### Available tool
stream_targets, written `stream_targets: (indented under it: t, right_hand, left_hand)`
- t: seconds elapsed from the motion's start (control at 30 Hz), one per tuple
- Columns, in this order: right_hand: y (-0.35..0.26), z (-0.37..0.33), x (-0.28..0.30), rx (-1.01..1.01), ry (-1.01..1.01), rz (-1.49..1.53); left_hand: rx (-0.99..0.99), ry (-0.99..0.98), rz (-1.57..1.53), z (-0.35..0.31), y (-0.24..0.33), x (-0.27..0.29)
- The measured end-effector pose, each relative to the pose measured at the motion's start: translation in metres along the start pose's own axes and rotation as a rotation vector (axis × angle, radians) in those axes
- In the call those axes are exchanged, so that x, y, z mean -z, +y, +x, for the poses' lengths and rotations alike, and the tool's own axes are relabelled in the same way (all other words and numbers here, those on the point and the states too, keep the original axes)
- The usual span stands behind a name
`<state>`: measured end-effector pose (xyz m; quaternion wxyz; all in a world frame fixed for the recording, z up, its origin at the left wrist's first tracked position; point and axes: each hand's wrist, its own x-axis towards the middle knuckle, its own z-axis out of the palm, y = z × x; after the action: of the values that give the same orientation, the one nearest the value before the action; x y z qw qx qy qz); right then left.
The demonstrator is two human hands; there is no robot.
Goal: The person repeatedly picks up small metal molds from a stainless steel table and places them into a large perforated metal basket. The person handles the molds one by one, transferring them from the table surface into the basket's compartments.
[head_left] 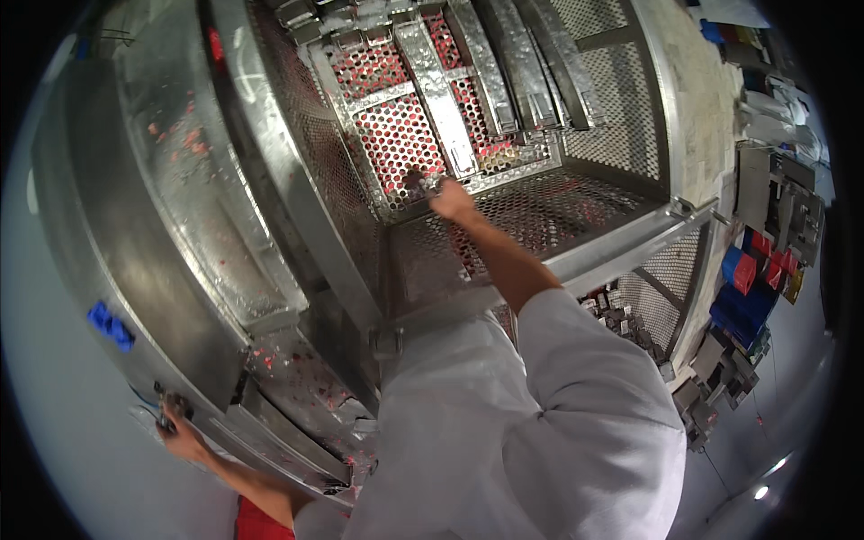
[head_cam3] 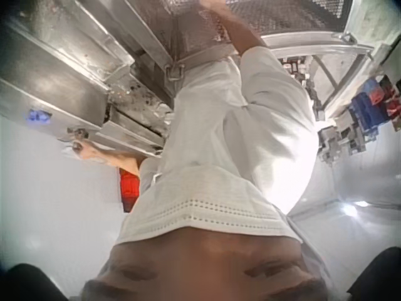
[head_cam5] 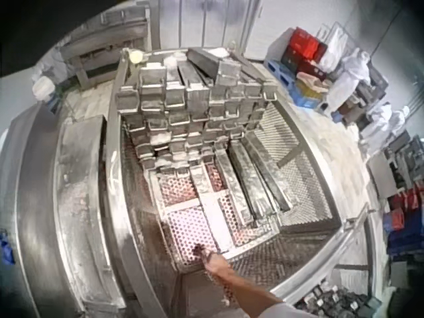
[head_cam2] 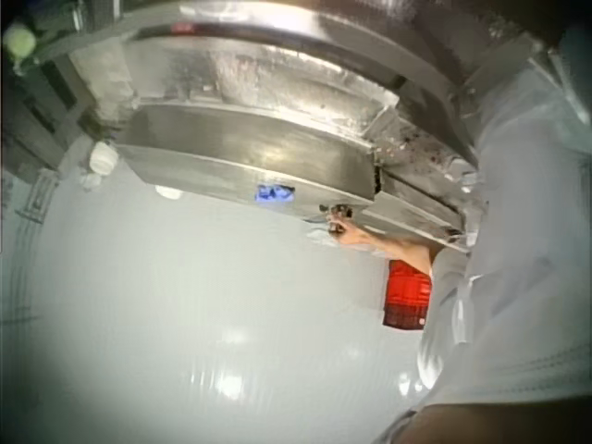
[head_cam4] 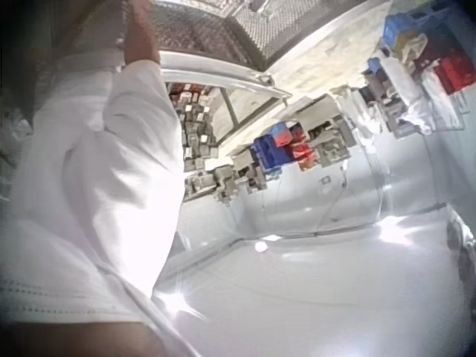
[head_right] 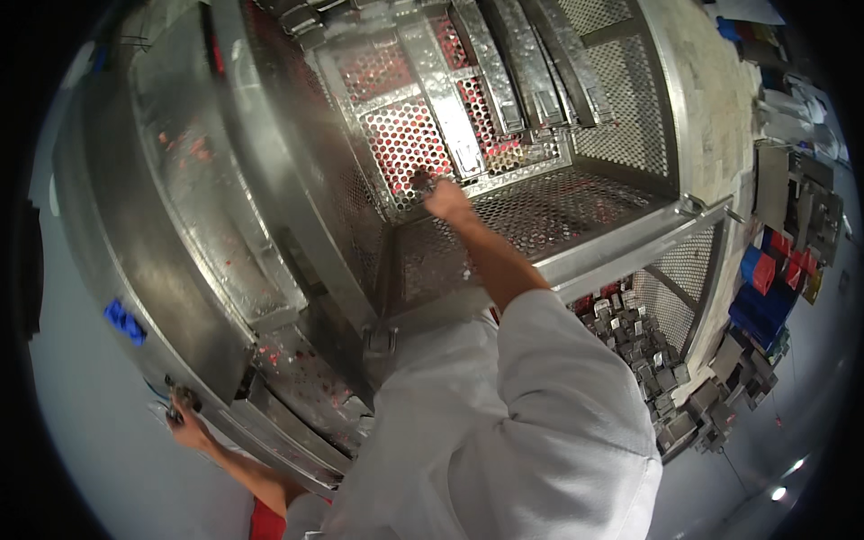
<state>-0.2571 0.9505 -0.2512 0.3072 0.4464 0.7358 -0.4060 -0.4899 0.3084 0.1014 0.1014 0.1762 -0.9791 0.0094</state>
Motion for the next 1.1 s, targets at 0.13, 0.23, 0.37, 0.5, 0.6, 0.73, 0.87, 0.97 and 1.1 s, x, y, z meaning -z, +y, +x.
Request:
stream_targets:
  t: [0.13, 0.23, 0.37, 0.5, 0.6, 0.73, 0.87, 0.97, 1.1]
  right_hand:
    - [0.108, 0.127, 0.011, -0.343, -0.07, -0.456]
    - [0.126, 0.25, 0.011, -0.388, 0.184, -0.222]
    - [0.042, 0.369, 0.042, -0.236, 0.324, -0.16]
    - [0.05, 0.433, 0.015, -0.302, 0.425, 0.014]
    - [0.062, 0.435, 0.0, -0.152, 0.603, -0.038]
    - [0.119, 0.443, 0.019, -0.066, 0.382, 0.136]
    - [0.093, 0.391, 0.015, 0.009, 0.175, 0.52]
    - [0.078, 0.348, 0.014, -0.131, -0.107, 0.664]
    - [0.043, 0.268, 0.002, -0.021, -0.077, 1.188]
  left_hand:
    - [0.086, -0.053, 0.006, 0.0, -0.02, 0.006]
    - [0.141, -0.044, -0.188, 0.012, -0.003, 0.003]
    - [0.252, -0.08, -0.248, 0.02, -0.007, 0.013]
    - [0.245, -0.205, -0.177, 0.017, -0.005, 0.017]
    - [0.24, -0.012, -0.194, 0.019, -0.037, 0.045]
    - [0.321, 0.483, -0.741, 0.026, 0.011, 0.007]
    - [-0.25, 0.459, 0.118, 0.018, 0.089, -0.019]
    - [-0.127, 0.448, -0.203, 0.056, 0.103, -0.03]
    - [-0.048, 0.33, -0.288, 0.053, 0.096, -0.037]
